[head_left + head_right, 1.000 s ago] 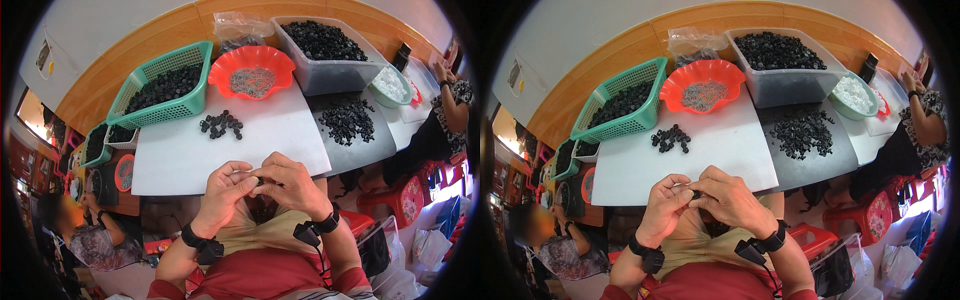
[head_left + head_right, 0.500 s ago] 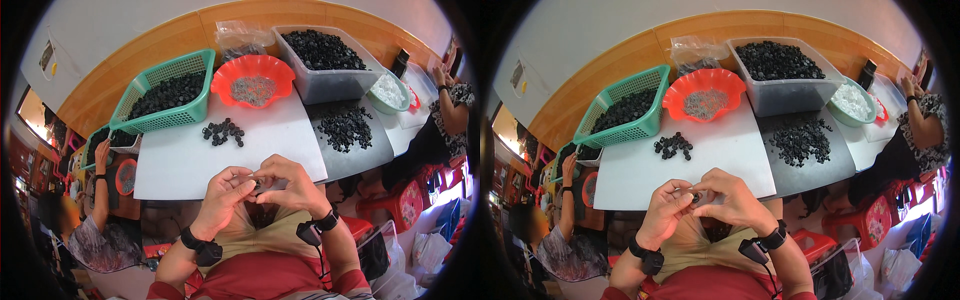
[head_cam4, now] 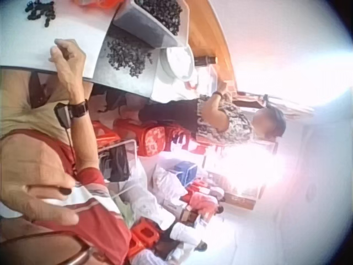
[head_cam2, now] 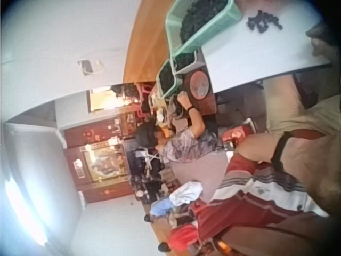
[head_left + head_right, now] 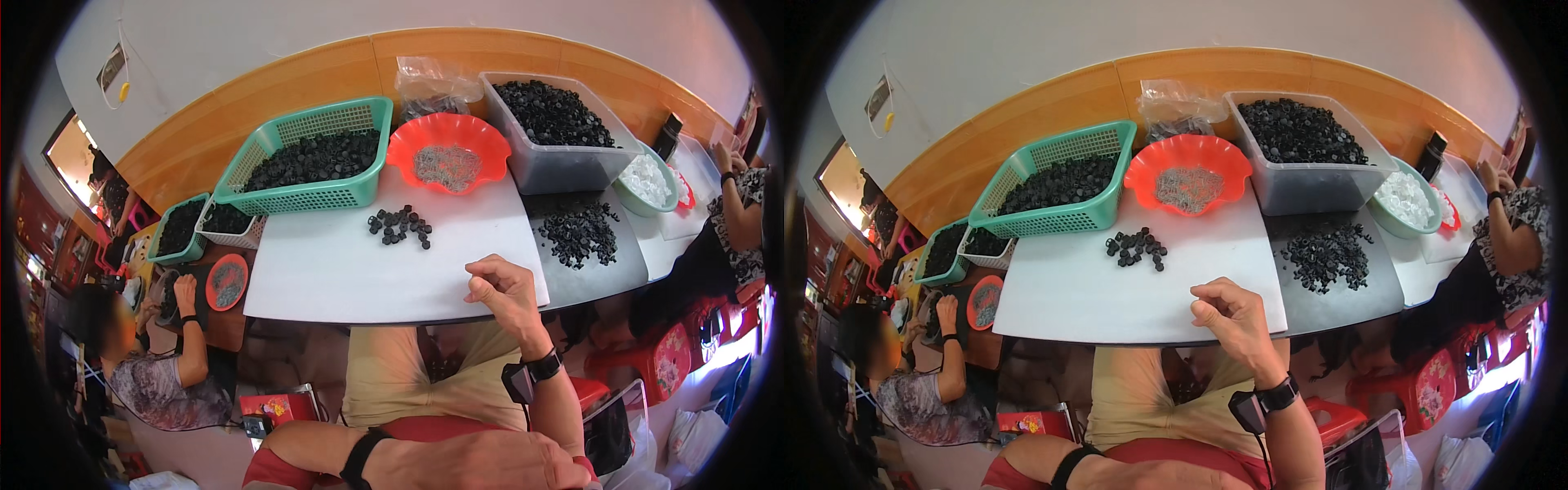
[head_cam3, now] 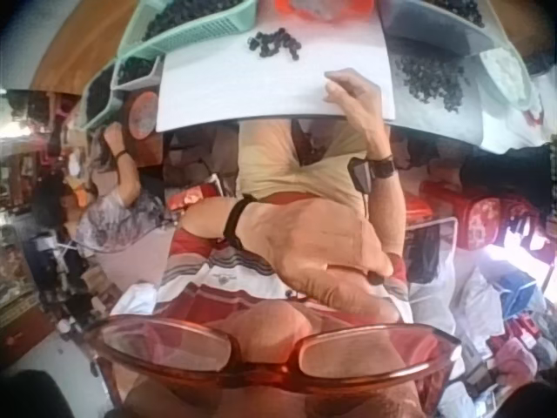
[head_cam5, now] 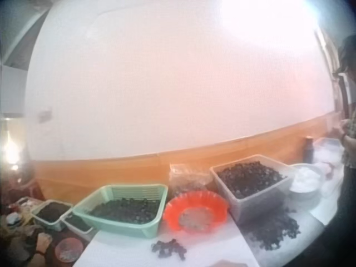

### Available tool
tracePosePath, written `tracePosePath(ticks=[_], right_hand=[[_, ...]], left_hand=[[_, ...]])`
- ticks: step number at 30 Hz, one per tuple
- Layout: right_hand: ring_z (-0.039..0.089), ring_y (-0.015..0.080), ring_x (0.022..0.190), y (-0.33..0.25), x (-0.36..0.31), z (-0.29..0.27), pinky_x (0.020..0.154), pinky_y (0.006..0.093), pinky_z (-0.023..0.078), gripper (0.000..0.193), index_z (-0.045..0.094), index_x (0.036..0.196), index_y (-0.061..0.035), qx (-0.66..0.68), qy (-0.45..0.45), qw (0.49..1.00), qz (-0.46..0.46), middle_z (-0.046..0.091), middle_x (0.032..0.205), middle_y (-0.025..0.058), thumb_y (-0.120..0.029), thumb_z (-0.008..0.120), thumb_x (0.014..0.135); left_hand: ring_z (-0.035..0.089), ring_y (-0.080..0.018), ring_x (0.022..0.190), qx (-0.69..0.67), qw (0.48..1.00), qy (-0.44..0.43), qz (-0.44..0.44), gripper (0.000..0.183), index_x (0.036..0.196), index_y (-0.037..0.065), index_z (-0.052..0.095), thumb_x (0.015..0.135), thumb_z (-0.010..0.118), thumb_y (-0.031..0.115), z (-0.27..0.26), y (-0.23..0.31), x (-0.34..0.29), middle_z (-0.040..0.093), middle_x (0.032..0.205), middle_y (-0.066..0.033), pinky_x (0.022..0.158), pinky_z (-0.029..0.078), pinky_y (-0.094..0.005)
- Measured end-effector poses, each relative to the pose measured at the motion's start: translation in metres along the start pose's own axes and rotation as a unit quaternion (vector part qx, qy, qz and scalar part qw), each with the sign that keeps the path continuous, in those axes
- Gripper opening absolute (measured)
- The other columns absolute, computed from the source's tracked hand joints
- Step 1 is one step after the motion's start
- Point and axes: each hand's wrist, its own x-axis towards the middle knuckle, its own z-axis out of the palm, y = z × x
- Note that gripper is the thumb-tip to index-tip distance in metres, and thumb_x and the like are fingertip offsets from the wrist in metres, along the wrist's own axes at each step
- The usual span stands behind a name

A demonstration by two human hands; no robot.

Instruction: Assembling two small black plastic components together at a production table.

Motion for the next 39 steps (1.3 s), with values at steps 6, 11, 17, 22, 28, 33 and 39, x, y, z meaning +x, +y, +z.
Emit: tracePosePath(ticks=[6,11,17,22,28,33,39], right_hand=[[0.064,0.0111,0.083,0.002,-0.002,0.002,0.074,0.0276,0.061,0.025,0.069,0.116,0.0065,0.019,0.027,0.999,0.008,0.063,0.097,0.0052,-0.010,0.071,0.098],[0.065,0.0117,0.081,0.007,0.000,0.003,0.074,0.0274,0.061,0.025,0.068,0.116,0.0073,0.026,0.034,0.999,0.007,0.064,0.096,0.0055,-0.010,0.070,0.098],[0.065,0.0120,0.081,0.003,-0.001,0.007,0.072,0.0292,0.062,0.020,0.068,0.114,0.0077,0.005,0.048,0.999,0.016,0.064,0.097,0.0058,-0.004,0.067,0.098],[0.065,0.0116,0.079,-0.001,-0.001,0.006,0.071,0.0302,0.062,0.017,0.067,0.112,0.0075,-0.012,0.055,0.998,0.027,0.065,0.093,0.0054,-0.002,0.066,0.098],[0.067,0.0130,0.077,0.002,-0.002,0.007,0.071,0.0281,0.060,0.020,0.067,0.113,0.0070,-0.020,0.051,0.998,0.036,0.067,0.092,0.0065,-0.005,0.069,0.097],[0.068,0.0139,0.077,0.000,0.000,0.009,0.070,0.0289,0.060,0.018,0.067,0.111,0.0082,-0.032,0.050,0.998,0.028,0.067,0.093,0.0070,-0.002,0.067,0.097],[0.069,0.0153,0.075,-0.001,-0.001,0.007,0.069,0.0296,0.061,0.017,0.068,0.110,0.0094,-0.044,0.055,0.997,0.024,0.066,0.094,0.0076,0.000,0.065,0.097]], left_hand=[[0.069,-0.0287,0.081,-0.026,0.997,0.011,0.068,0.023,0.113,0.003,0.074,0.092,0.064,0.007,-0.005,0.010,0.000,0.072,0.103,-0.0180,0.070,0.057,-0.0350],[0.069,-0.0311,0.080,-0.072,0.996,-0.047,0.008,0.016,0.104,0.001,0.073,0.094,0.069,0.012,-0.033,0.024,0.002,0.072,0.105,-0.0186,0.070,0.058,-0.0374],[0.072,-0.0212,0.085,0.052,0.975,-0.031,-0.215,0.047,0.127,0.001,0.065,0.084,0.082,0.008,-0.069,0.024,-0.025,0.073,0.106,-0.0103,0.071,0.057,-0.0307],[0.075,-0.0230,0.087,0.202,0.941,-0.003,-0.272,0.040,0.118,-0.003,0.069,0.081,0.083,0.001,-0.085,-0.002,-0.032,0.075,0.107,-0.0155,0.076,0.060,-0.0308],[0.074,-0.0224,0.088,0.253,0.912,0.026,-0.323,0.030,0.117,0.001,0.071,0.088,0.077,0.006,-0.111,-0.041,-0.053,0.074,0.105,-0.0128,0.075,0.059,-0.0311],[0.074,-0.0226,0.091,0.296,0.889,0.060,-0.346,0.025,0.110,-0.002,0.073,0.086,0.078,0.003,-0.146,-0.062,-0.060,0.075,0.105,-0.0149,0.079,0.060,-0.0299],[0.072,-0.0319,0.090,0.463,0.830,0.097,-0.295,0.023,0.108,0.000,0.073,0.087,0.075,0.006,-0.232,-0.087,-0.047,0.073,0.104,-0.0162,0.080,0.058,-0.0377]])
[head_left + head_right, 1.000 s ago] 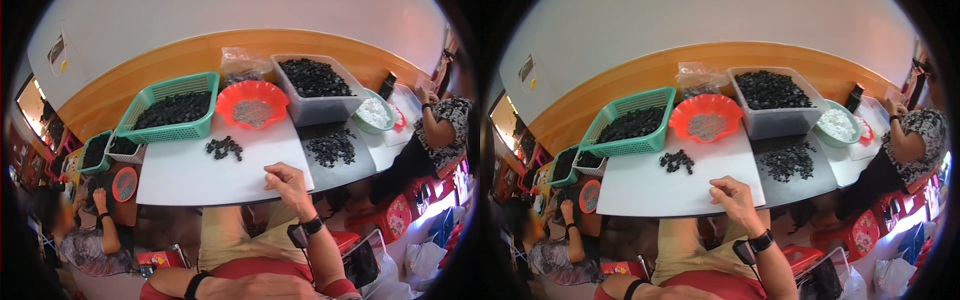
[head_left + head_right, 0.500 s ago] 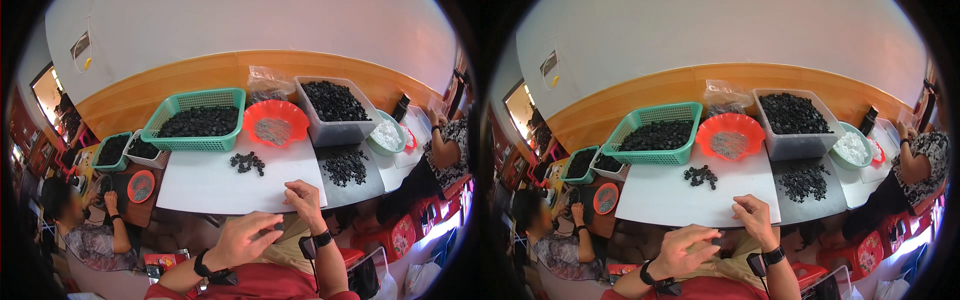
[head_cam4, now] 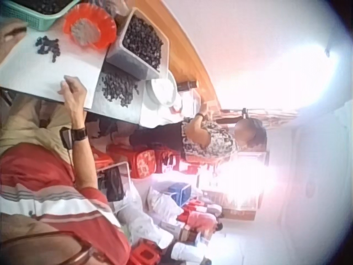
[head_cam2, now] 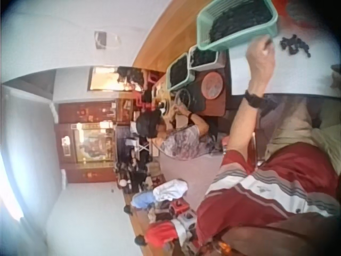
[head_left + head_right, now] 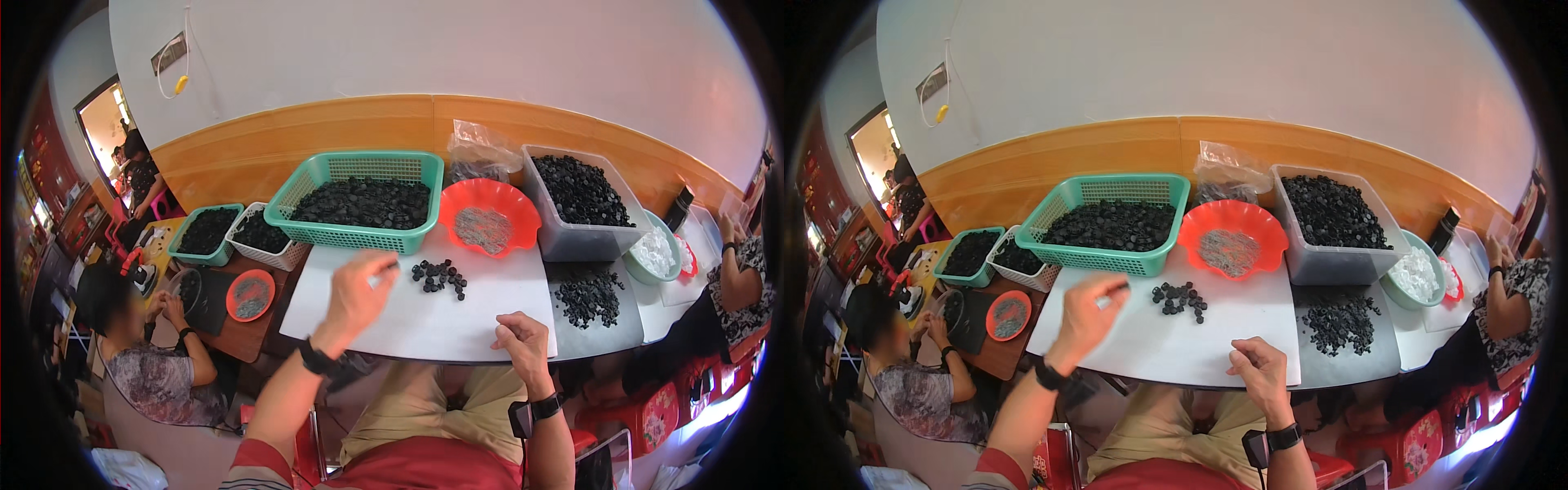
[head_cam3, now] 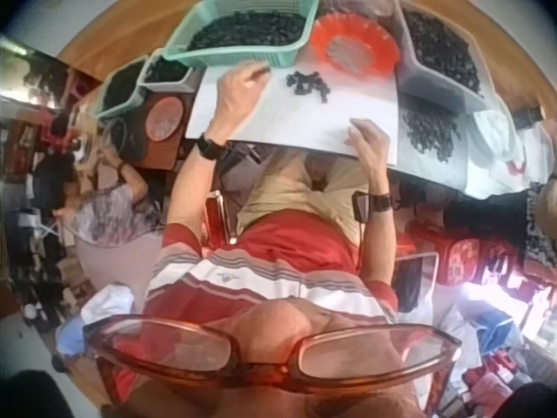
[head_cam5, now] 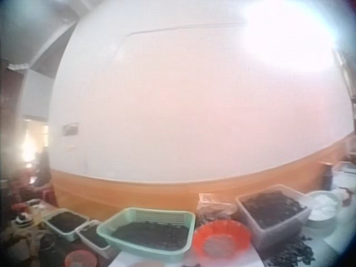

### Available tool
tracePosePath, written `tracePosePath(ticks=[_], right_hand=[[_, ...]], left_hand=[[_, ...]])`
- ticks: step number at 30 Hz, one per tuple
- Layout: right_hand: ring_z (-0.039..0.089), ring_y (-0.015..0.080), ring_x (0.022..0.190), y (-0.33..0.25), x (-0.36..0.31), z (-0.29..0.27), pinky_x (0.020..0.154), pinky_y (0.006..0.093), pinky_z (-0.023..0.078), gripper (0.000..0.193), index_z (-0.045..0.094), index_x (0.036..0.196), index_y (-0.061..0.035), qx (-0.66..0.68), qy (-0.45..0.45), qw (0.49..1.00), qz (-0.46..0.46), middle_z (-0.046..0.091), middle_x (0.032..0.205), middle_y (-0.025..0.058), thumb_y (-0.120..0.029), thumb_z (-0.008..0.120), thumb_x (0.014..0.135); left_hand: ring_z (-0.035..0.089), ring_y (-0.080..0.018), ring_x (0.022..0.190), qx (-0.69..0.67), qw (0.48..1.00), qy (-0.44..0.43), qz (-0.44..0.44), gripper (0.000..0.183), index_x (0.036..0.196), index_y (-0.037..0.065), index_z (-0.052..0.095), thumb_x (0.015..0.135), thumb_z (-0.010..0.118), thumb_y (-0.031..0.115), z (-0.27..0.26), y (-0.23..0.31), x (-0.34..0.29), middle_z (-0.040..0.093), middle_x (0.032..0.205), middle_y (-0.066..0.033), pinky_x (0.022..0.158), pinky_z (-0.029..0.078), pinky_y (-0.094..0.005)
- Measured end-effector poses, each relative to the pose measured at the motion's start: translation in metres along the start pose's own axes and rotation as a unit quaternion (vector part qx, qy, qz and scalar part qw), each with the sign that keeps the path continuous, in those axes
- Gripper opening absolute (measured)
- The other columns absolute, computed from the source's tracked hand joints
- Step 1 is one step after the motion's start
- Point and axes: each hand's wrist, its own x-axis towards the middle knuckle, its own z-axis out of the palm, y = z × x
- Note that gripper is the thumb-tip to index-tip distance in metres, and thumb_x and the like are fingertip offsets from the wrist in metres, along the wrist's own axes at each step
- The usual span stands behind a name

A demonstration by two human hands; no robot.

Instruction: Assembling two small black plastic components together at a production table.

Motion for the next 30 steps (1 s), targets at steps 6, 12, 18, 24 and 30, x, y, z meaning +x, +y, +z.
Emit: tracePosePath(ticks=[6,12,18,24,30], right_hand=[[0.068,0.0155,0.075,0.002,0.001,0.002,0.069,0.0295,0.061,0.016,0.068,0.109,0.0090,-0.002,-0.010,1.000,-0.011,0.065,0.096,0.0082,0.000,0.066,0.097],[0.067,0.0141,0.076,0.004,-0.001,0.000,0.069,0.0278,0.058,0.017,0.068,0.110,0.0082,0.009,-0.001,1.000,-0.014,0.065,0.093,0.0072,-0.003,0.069,0.097],[0.067,0.0136,0.076,0.002,0.000,0.002,0.069,0.0270,0.057,0.015,0.069,0.109,0.0087,-0.038,0.002,0.999,0.007,0.064,0.095,0.0067,0.002,0.066,0.095],[0.066,0.0132,0.078,0.002,0.001,0.004,0.069,0.0269,0.058,0.016,0.069,0.110,0.0080,-0.007,-0.005,1.000,0.000,0.064,0.096,0.0068,0.000,0.068,0.096],[0.066,0.0132,0.078,0.000,0.000,0.004,0.070,0.0270,0.058,0.017,0.069,0.110,0.0074,-0.016,-0.007,1.000,-0.005,0.064,0.098,0.0072,-0.003,0.069,0.096]], left_hand=[[0.072,-0.0338,0.096,0.145,0.985,0.075,-0.051,0.027,0.113,0.000,0.072,0.087,0.074,0.006,-0.050,-0.075,0.071,0.073,0.111,-0.0177,0.084,0.057,-0.0406],[0.070,-0.0341,0.103,0.120,0.989,0.090,0.003,0.027,0.113,0.000,0.071,0.087,0.074,0.006,-0.025,-0.057,0.023,0.072,0.113,-0.0169,0.089,0.056,-0.0404],[0.072,-0.0266,0.097,0.036,0.999,-0.003,-0.004,0.029,0.114,0.001,0.072,0.085,0.077,0.003,0.021,-0.026,-0.033,0.073,0.114,-0.0145,0.082,0.058,-0.0350],[0.070,-0.0304,0.102,0.044,0.996,-0.077,-0.004,0.031,0.115,0.002,0.072,0.084,0.077,0.005,0.041,-0.027,-0.037,0.072,0.116,-0.0138,0.080,0.058,-0.0365],[0.069,-0.0309,0.104,0.064,0.993,-0.093,-0.010,0.032,0.115,0.002,0.072,0.084,0.077,0.005,0.054,-0.035,-0.028,0.072,0.116,-0.0135,0.079,0.058,-0.0390]])
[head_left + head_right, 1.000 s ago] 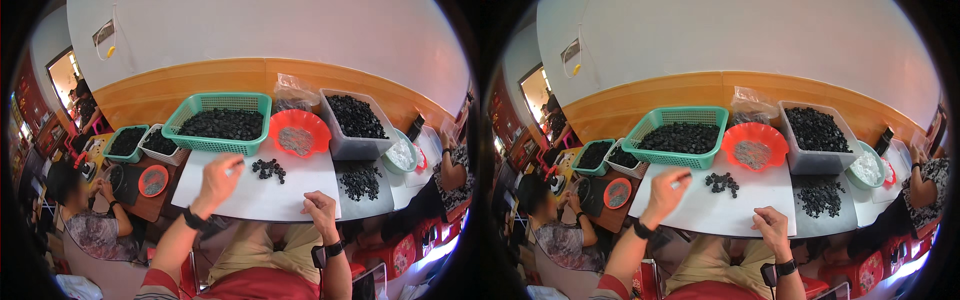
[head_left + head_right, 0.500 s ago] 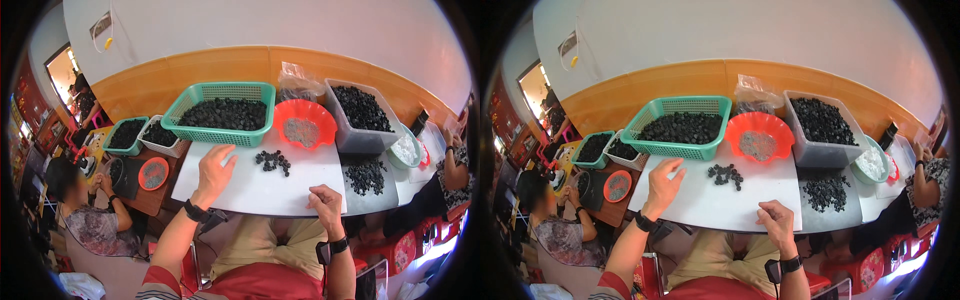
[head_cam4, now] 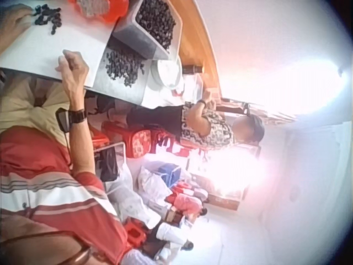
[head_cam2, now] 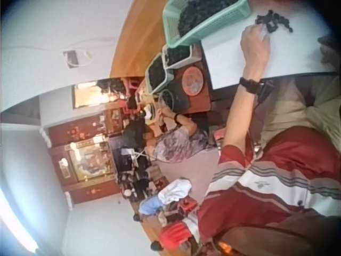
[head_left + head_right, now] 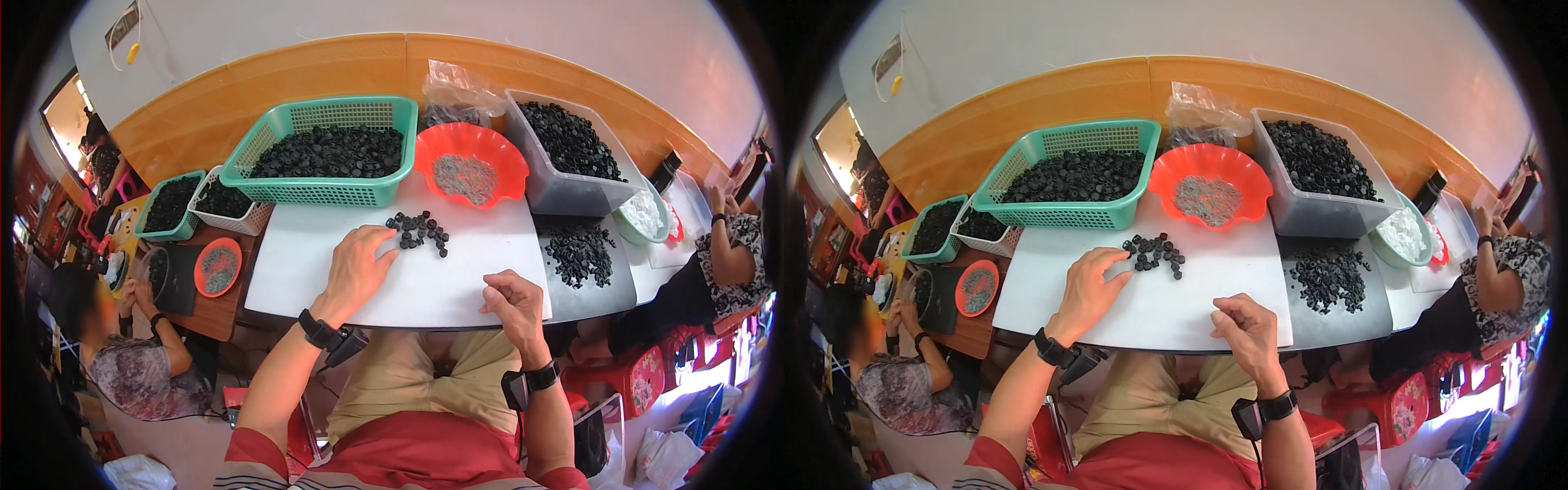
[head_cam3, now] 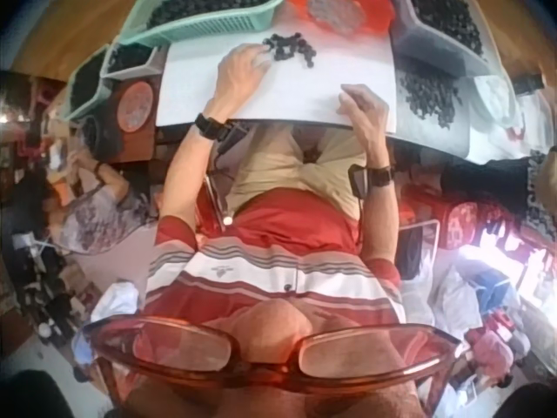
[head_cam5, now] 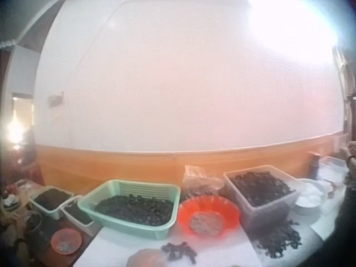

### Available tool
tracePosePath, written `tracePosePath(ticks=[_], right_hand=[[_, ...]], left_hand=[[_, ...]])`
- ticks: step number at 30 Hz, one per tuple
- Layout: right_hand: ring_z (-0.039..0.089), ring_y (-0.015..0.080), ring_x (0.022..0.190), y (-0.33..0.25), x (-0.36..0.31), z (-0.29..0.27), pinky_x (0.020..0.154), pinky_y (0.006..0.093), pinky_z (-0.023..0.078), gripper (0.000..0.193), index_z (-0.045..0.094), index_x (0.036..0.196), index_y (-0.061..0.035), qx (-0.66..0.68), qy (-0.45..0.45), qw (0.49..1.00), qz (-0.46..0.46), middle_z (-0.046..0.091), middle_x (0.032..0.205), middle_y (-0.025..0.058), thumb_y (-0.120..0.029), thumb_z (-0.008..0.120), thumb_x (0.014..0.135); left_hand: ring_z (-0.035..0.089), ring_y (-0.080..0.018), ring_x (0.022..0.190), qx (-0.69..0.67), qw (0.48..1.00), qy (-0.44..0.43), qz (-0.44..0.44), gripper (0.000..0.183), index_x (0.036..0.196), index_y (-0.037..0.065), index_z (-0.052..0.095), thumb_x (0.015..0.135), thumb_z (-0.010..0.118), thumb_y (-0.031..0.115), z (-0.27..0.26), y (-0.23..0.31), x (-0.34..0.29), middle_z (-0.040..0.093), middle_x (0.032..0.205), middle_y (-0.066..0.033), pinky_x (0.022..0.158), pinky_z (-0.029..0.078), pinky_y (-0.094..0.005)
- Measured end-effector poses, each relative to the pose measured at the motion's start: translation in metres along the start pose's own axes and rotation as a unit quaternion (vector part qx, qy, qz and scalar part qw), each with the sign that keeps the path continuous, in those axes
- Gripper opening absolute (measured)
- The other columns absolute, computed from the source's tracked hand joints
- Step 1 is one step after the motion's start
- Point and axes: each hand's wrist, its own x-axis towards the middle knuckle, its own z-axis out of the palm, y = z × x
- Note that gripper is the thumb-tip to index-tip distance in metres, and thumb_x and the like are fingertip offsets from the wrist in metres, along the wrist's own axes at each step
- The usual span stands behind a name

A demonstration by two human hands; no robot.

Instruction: Assembling two small black plastic components together at a production table.

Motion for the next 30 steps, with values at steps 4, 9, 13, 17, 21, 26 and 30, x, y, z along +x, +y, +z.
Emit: tracePosePath(ticks=[4,9,13,17,21,26,30], right_hand=[[0.066,0.0132,0.078,0.001,0.000,0.000,0.070,0.0270,0.058,0.018,0.069,0.111,0.0075,0.005,0.005,1.000,0.003,0.064,0.098,0.0074,-0.004,0.069,0.097],[0.066,0.0129,0.078,0.001,0.000,0.000,0.069,0.0263,0.057,0.017,0.069,0.110,0.0073,-0.007,0.001,1.000,-0.002,0.064,0.098,0.0072,-0.004,0.069,0.097],[0.065,0.0125,0.078,0.002,0.000,0.001,0.069,0.0257,0.056,0.017,0.070,0.110,0.0070,-0.005,0.007,1.000,0.003,0.064,0.097,0.0068,-0.004,0.070,0.097],[0.065,0.0118,0.077,0.003,0.000,0.001,0.069,0.0253,0.055,0.017,0.070,0.110,0.0062,-0.010,0.006,1.000,-0.001,0.064,0.095,0.0064,-0.004,0.071,0.096],[0.064,0.0118,0.077,0.004,-0.001,0.002,0.068,0.0254,0.055,0.017,0.070,0.110,0.0057,-0.011,0.011,1.000,0.004,0.064,0.094,0.0062,-0.004,0.071,0.095],[0.064,0.0120,0.077,0.003,-0.001,0.003,0.069,0.0255,0.055,0.017,0.070,0.110,0.0056,-0.020,0.009,1.000,0.001,0.064,0.094,0.0063,-0.003,0.071,0.095],[0.064,0.0121,0.077,0.003,0.000,0.003,0.069,0.0254,0.055,0.018,0.070,0.111,0.0056,-0.029,0.009,1.000,-0.001,0.064,0.095,0.0064,-0.003,0.071,0.095]], left_hand=[[0.068,-0.0309,0.101,-0.008,1.000,0.005,-0.008,0.033,0.116,0.003,0.072,0.083,0.078,0.006,0.001,-0.003,0.003,0.071,0.117,-0.0132,0.079,0.057,-0.0388],[0.068,-0.0310,0.095,0.005,0.999,-0.007,-0.033,0.034,0.120,0.002,0.070,0.086,0.074,0.005,-0.001,-0.007,0.014,0.070,0.119,-0.0156,0.081,0.056,-0.0396],[0.068,-0.0320,0.095,-0.004,0.999,-0.018,-0.047,0.035,0.122,0.001,0.069,0.087,0.072,0.005,0.003,-0.019,0.025,0.070,0.122,-0.0173,0.083,0.056,-0.0404],[0.063,-0.0375,0.111,-0.033,0.996,-0.057,-0.056,0.030,0.118,0.002,0.070,0.089,0.070,0.008,0.004,-0.023,0.033,0.070,0.120,-0.0166,0.097,0.051,-0.0455],[0.067,-0.0334,0.093,-0.004,0.996,-0.080,-0.048,0.025,0.113,0.000,0.073,0.089,0.070,0.008,0.004,-0.022,0.034,0.073,0.108,-0.0159,0.084,0.053,-0.0416],[0.066,-0.0337,0.094,-0.003,0.995,-0.087,-0.044,0.023,0.109,0.001,0.074,0.088,0.071,0.009,0.002,-0.018,0.030,0.073,0.103,-0.0150,0.084,0.052,-0.0417],[0.066,-0.0340,0.096,-0.011,0.994,-0.096,-0.040,0.022,0.107,0.000,0.075,0.087,0.073,0.010,0.000,-0.015,0.026,0.073,0.105,-0.0151,0.085,0.053,-0.0417]])
